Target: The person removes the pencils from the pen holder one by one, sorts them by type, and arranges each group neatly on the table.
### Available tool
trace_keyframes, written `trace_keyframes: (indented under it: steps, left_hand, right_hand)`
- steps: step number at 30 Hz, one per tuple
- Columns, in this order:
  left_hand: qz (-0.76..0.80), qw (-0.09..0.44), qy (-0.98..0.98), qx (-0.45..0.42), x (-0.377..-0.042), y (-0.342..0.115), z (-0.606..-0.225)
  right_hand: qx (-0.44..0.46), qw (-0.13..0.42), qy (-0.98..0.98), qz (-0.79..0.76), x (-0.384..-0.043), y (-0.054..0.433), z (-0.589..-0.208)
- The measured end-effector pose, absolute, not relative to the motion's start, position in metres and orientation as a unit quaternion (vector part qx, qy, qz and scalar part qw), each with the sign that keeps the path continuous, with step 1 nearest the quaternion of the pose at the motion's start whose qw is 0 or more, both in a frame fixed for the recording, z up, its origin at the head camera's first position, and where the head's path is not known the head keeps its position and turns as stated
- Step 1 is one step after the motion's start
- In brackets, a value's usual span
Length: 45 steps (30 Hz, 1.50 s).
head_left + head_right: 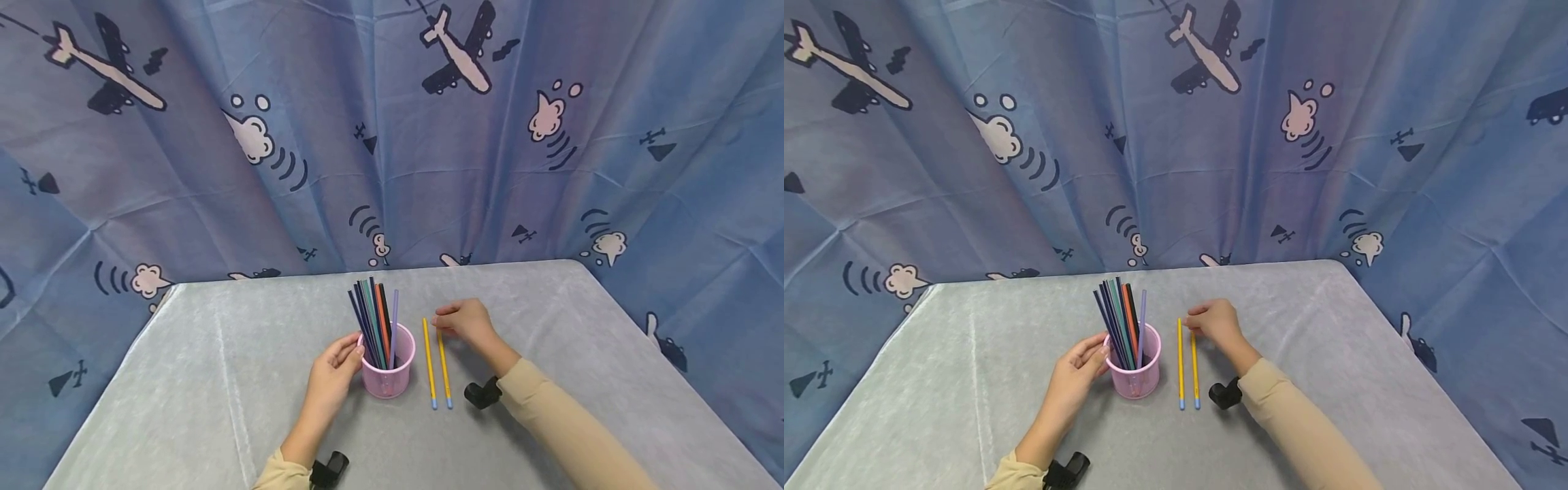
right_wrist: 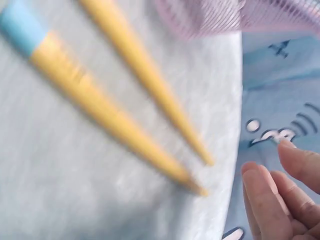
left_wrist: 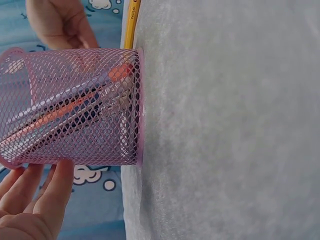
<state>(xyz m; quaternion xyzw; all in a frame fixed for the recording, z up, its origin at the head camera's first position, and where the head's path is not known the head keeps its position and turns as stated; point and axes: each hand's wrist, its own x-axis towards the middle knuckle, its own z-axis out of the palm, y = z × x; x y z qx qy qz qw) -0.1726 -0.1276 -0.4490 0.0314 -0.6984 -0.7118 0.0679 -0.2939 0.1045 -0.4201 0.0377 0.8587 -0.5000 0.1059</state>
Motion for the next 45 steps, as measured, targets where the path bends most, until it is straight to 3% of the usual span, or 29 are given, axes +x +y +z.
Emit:
trace_keyframes:
  steps: [9, 19, 45]
  left_hand:
    - [-0.707, 0.064, -0.704, 0.031, -0.171, -0.127, -0.447]
    - [-0.709, 0.062, -0.702, 0.031, -0.17, -0.127, -0.447]
    - [-0.711, 0.061, -0.7, 0.03, -0.171, -0.127, -0.447]
  right_hand:
    - [0.007, 0.109, 0.835, -0.539, -0.281, 0.091, -0.4]
    - [-0.017, 0.149, 0.774, -0.615, -0.274, 0.079, -0.384]
    - [-0.003, 0.154, 0.761, -0.631, -0.273, 0.053, -0.382]
